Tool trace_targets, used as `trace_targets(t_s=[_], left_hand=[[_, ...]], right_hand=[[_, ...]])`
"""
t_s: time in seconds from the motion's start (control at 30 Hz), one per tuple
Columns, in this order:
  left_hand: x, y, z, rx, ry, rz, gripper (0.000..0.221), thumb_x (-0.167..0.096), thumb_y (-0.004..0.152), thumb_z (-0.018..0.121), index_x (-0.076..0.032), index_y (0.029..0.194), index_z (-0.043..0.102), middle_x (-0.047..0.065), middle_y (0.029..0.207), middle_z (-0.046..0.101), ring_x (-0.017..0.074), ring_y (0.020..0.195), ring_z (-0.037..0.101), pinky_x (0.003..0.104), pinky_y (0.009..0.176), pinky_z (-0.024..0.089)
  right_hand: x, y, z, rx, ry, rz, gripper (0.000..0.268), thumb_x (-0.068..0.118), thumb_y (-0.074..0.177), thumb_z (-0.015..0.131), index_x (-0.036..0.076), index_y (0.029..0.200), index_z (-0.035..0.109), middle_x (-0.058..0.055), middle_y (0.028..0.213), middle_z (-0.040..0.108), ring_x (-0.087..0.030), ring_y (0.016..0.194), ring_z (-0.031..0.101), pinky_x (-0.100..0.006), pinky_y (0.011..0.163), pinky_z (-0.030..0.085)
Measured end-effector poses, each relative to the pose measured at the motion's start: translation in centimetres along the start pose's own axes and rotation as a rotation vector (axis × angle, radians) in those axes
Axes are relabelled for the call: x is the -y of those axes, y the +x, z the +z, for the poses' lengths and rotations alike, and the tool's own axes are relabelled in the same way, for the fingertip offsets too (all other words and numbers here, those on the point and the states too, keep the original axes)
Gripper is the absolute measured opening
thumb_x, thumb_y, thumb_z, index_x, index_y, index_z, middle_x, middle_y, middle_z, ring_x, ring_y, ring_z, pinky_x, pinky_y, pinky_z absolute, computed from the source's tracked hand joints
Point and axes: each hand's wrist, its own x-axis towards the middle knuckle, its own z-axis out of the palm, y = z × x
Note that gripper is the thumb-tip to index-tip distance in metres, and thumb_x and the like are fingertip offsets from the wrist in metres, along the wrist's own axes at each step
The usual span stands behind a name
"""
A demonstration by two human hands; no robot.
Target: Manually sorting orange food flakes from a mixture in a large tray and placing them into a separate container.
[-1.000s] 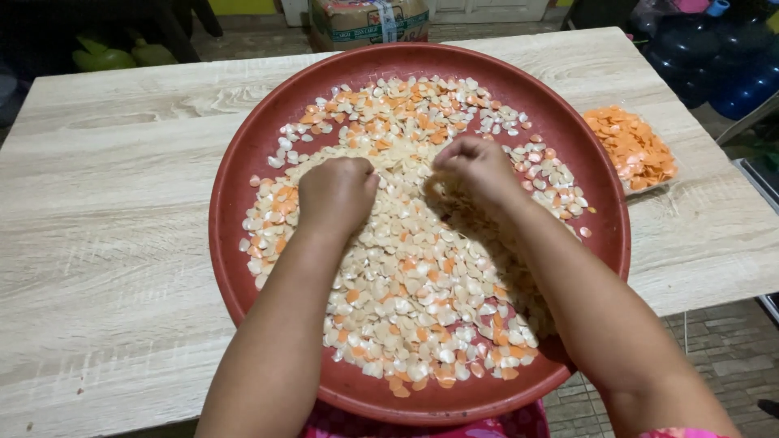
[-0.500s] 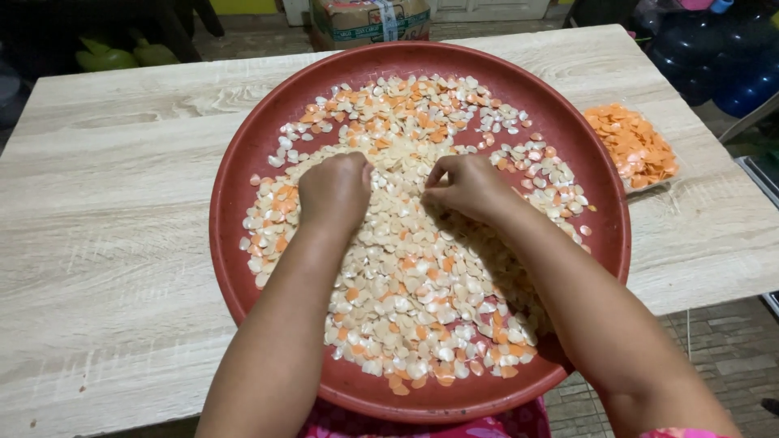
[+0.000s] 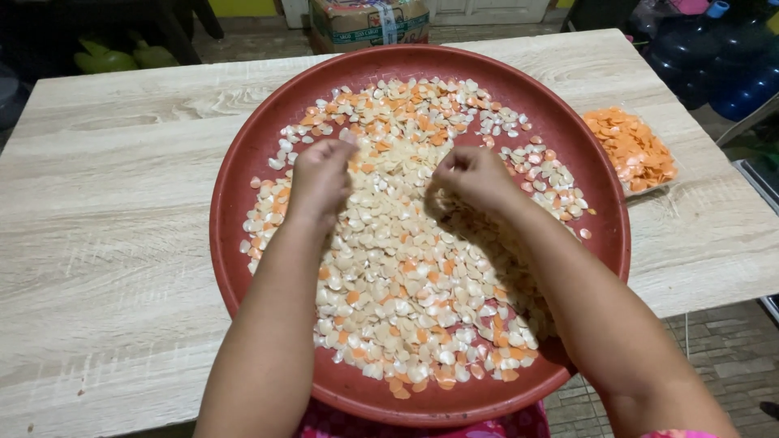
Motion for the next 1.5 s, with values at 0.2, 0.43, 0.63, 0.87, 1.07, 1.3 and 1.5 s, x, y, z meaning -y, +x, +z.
trace_targets(t_s=[0.2, 0.43, 0.63, 0.87, 1.07, 1.3, 1.5], left_hand=[[0.2, 2.5, -0.8, 0.041, -0.347, -0.182, 0.023, -0.032, 0.1, 0.057, -0.009, 0.098, 0.055, -0.001, 0.08, 0.043, 0.0052, 0.063, 0.047, 0.011, 0.039, 0.025], [6.3, 6.7, -1.0, 0.039, 0.948, 0.298, 0.014, -0.038, 0.092, 0.073, -0.032, 0.102, 0.08, -0.01, 0.062, 0.068, 0.0145, 0.069, 0.073, 0.029, 0.065, 0.052], [6.7, 6.4, -0.8, 0.101, 1.264, 0.538, 0.024, -0.036, 0.094, 0.063, -0.026, 0.106, 0.081, 0.008, 0.091, 0.076, 0.035, 0.095, 0.073, 0.05, 0.083, 0.058], [7.0, 6.0, -0.6, 0.052, 1.279, 0.645, 0.028, -0.035, 0.098, 0.057, -0.019, 0.092, 0.079, 0.009, 0.075, 0.07, 0.0332, 0.079, 0.074, 0.047, 0.072, 0.06], [5.2, 3.9, -0.1, -0.054, 1.175, 0.62, 0.03, -0.035, 0.097, 0.056, -0.016, 0.087, 0.076, 0.009, 0.072, 0.069, 0.034, 0.078, 0.074, 0.048, 0.069, 0.059], [1.4, 4.8, -2.5, -0.03, -0.436, -0.179, 0.016, -0.029, 0.076, 0.059, -0.016, 0.076, 0.051, -0.005, 0.061, 0.033, 0.0071, 0.045, 0.04, 0.017, 0.032, 0.024], [1.3, 3.0, -1.1, -0.145, -0.044, 0.067, 0.01, -0.015, 0.079, 0.078, -0.007, 0.082, 0.072, -0.002, 0.052, 0.043, 0.0074, 0.042, 0.042, 0.024, 0.031, 0.024]], right_hand=[[-2.4, 3.3, -1.7, 0.095, 0.904, 0.219, 0.014, 0.027, 0.072, 0.059, 0.017, 0.081, 0.06, -0.003, 0.063, 0.05, -0.01, 0.049, 0.049, -0.016, 0.035, 0.026], [-1.3, 2.7, -1.9, 0.057, 0.854, 0.27, 0.017, 0.032, 0.078, 0.066, 0.019, 0.089, 0.064, 0.0, 0.065, 0.055, -0.008, 0.051, 0.05, -0.015, 0.036, 0.028], [-0.7, 1.8, -1.9, 0.076, 0.833, 0.154, 0.013, 0.021, 0.081, 0.068, 0.01, 0.088, 0.067, -0.001, 0.059, 0.044, -0.008, 0.045, 0.043, -0.016, 0.036, 0.023], [-1.1, 1.9, -2.4, 0.039, 0.741, 0.103, 0.011, 0.017, 0.084, 0.07, 0.007, 0.089, 0.066, -0.001, 0.059, 0.042, -0.007, 0.043, 0.042, -0.016, 0.033, 0.023], [-1.1, 1.7, -2.5, 0.009, 0.553, 0.037, 0.01, 0.013, 0.085, 0.072, 0.004, 0.087, 0.067, -0.003, 0.054, 0.04, -0.008, 0.039, 0.037, -0.019, 0.033, 0.02], [1.5, -0.3, -2.6, 0.021, 0.456, 0.026, 0.008, 0.008, 0.085, 0.072, 0.001, 0.085, 0.068, -0.002, 0.055, 0.044, -0.006, 0.041, 0.042, -0.019, 0.034, 0.023], [0.0, 0.8, -2.3, 0.025, 0.446, 0.035, 0.009, 0.01, 0.086, 0.074, 0.003, 0.084, 0.068, -0.004, 0.055, 0.044, -0.008, 0.04, 0.042, -0.021, 0.032, 0.024]])
